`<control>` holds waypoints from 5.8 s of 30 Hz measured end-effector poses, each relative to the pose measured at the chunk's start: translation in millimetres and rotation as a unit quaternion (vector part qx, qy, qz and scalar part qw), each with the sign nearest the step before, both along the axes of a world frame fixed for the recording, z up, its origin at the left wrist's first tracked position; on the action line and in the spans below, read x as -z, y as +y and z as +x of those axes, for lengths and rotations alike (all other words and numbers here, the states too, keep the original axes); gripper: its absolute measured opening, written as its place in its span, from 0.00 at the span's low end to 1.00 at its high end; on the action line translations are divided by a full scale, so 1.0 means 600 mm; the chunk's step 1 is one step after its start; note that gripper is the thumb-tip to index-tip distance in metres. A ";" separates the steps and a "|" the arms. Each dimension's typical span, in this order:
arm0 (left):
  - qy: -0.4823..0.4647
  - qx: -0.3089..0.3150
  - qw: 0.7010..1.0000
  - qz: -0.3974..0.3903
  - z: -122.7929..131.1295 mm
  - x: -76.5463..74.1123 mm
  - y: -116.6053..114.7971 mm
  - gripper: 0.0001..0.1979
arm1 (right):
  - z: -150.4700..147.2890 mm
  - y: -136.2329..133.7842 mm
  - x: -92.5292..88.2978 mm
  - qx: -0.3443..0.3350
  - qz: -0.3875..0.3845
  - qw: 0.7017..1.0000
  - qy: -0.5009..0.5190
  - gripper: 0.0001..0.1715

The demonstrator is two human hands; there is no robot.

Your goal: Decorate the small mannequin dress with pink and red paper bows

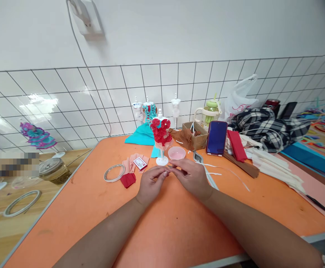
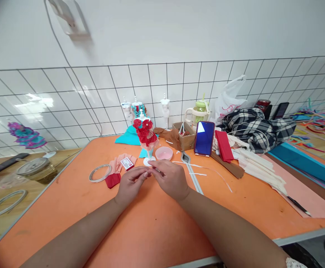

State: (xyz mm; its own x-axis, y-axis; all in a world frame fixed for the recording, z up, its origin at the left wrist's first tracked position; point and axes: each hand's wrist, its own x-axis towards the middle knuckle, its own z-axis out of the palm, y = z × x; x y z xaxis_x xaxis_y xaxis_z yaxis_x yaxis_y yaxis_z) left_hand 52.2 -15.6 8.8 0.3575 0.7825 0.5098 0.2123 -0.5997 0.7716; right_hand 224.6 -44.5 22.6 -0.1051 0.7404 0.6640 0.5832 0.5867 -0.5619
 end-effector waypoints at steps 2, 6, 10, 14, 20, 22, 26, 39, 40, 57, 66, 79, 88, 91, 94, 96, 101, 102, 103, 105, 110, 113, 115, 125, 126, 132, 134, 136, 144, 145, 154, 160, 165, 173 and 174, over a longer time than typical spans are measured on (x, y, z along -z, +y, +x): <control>-0.025 0.000 0.999 -0.038 0.001 0.004 0.003 0.11 | 0.007 0.002 -0.005 -0.019 0.008 1.000 -0.022 0.13; -0.048 0.004 0.996 -0.081 0.001 0.012 0.007 0.13 | 0.012 0.007 -0.006 -0.010 0.023 0.997 -0.069 0.13; -0.027 0.004 0.998 -0.060 0.001 0.017 0.006 0.13 | 0.006 0.008 0.001 -0.008 0.033 0.996 -0.077 0.11; 0.003 0.022 0.999 -0.035 0.001 0.014 0.003 0.13 | 0.005 0.009 0.002 -0.007 0.014 0.998 -0.061 0.09; 0.005 0.088 0.994 -0.067 0.001 0.008 0.000 0.14 | 0.013 0.008 0.000 0.004 0.033 0.992 -0.119 0.11; -0.012 0.092 0.993 -0.080 0.003 0.010 -0.001 0.16 | 0.013 0.008 0.001 0.017 0.028 0.989 -0.142 0.13; 0.004 0.095 0.992 -0.078 0.008 0.012 -0.005 0.18 | 0.013 0.013 0.003 0.036 -0.005 0.993 -0.108 0.12; 0.150 -0.006 0.982 0.114 0.000 0.023 -0.002 0.19 | 0.006 0.016 -0.005 0.015 -0.115 0.991 0.059 0.20; 0.147 -0.006 0.982 0.115 0.000 0.024 -0.002 0.18 | 0.006 0.015 -0.005 0.013 -0.095 0.994 0.047 0.15; 0.097 0.017 0.990 0.098 -0.001 0.025 -0.005 0.17 | 0.013 0.009 -0.002 -0.004 0.006 0.998 -0.057 0.10; 0.125 -0.011 0.989 0.084 0.002 0.018 -0.006 0.16 | 0.009 0.027 0.003 -0.040 -0.098 0.994 -0.030 0.04; -0.081 0.001 0.970 -0.229 0.008 0.009 0.003 0.17 | 0.009 0.037 0.011 -0.051 -0.199 0.973 0.106 0.07; -0.087 0.022 0.960 -0.265 0.012 0.013 0.003 0.19 | 0.006 0.039 0.016 -0.098 -0.245 0.955 0.133 0.07; -0.094 0.007 0.956 -0.277 0.012 0.012 0.004 0.19 | 0.004 0.037 0.015 -0.105 -0.245 0.955 0.129 0.07; -0.101 0.002 0.956 -0.275 0.011 0.013 0.006 0.17 | 0.002 0.034 0.014 -0.106 -0.233 0.960 0.112 0.06; -0.101 0.000 0.958 -0.270 0.011 0.014 0.007 0.16 | 0.001 0.032 0.013 -0.099 -0.214 0.967 0.097 0.06; -0.102 0.007 0.961 -0.256 0.010 0.016 0.009 0.15 | -0.002 0.027 0.011 -0.062 -0.151 0.986 0.042 0.06; -0.103 0.008 0.961 -0.255 0.010 0.016 0.009 0.15 | -0.002 0.026 0.011 -0.057 -0.141 0.988 0.037 0.06; -0.106 0.007 0.961 -0.254 0.010 0.016 0.009 0.15 | -0.003 0.026 0.012 -0.050 -0.133 0.989 0.038 0.06; -0.113 0.006 0.959 -0.259 0.010 0.016 0.009 0.14 | -0.002 0.025 0.013 -0.030 -0.128 0.990 0.059 0.06; -0.108 0.006 0.959 -0.261 0.009 0.017 0.010 0.15 | 0.001 0.028 0.016 -0.027 -0.116 0.991 0.066 0.07; -0.094 0.012 0.963 -0.251 0.007 0.018 0.010 0.15 | 0.003 0.029 0.014 -0.032 -0.103 0.993 0.042 0.05; -0.093 0.018 0.965 -0.243 0.007 0.018 0.009 0.15 | 0.004 0.029 0.013 -0.026 -0.103 0.994 0.038 0.05; 0.028 -0.063 0.991 -0.112 -0.005 0.016 0.015 0.17 | 0.006 0.026 0.002 -0.014 -0.119 0.991 0.062 0.05; 0.089 -0.067 0.991 -0.068 -0.011 0.017 0.019 0.16 | 0.008 0.026 0.001 -0.009 -0.120 0.990 0.068 0.05; 0.360 -0.091 0.925 0.081 -0.030 0.040 0.040 0.28 | 0.008 0.031 -0.018 0.001 -0.096 0.994 0.049 0.06; 0.415 -0.082 0.904 0.060 -0.029 0.045 0.043 0.28 | 0.004 0.037 -0.040 0.000 -0.065 0.997 0.030 0.06; 0.432 -0.080 0.897 0.048 -0.028 0.044 0.043 0.28 | -0.001 0.045 -0.070 0.002 -0.029 0.999 0.015 0.07; 0.404 -0.087 0.910 0.038 -0.030 0.029 0.030 0.26 | -0.024 0.071 -0.164 0.056 0.049 0.997 -0.005 0.07; 0.407 -0.089 0.909 0.034 -0.030 0.029 0.028 0.27 | -0.026 0.071 -0.169 0.064 0.063 0.996 -0.017 0.08; 0.407 -0.089 0.909 0.031 -0.027 0.016 0.010 0.25 | -0.037 0.077 -0.192 0.153 0.124 0.963 -0.187 0.14; 0.406 -0.094 0.908 0.029 -0.027 0.025 0.008 0.25 | -0.028 0.072 -0.227 0.214 0.106 0.917 -0.318 0.14; 0.407 -0.094 0.908 0.030 -0.028 0.029 0.006 0.26 | -0.025 0.067 -0.231 0.194 0.104 0.906 -0.362 0.13; 0.420 -0.094 0.903 0.014 -0.025 0.021 0.000 0.27 | -0.034 0.074 -0.220 0.197 0.123 0.899 -0.372 0.14; 0.419 -0.094 0.903 0.014 -0.025 0.022 -0.001 0.27 | -0.035 0.072 -0.222 0.196 0.125 0.901 -0.368 0.15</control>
State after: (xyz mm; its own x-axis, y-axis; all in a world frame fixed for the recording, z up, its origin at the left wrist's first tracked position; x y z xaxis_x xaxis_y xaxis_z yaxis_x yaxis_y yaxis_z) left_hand 37.5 -15.9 -4.2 0.4881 0.8610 0.1429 0.8149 -0.5082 0.2787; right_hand 203.5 -1.2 155.6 -0.3479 0.6529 0.6728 0.9332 0.3101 0.1817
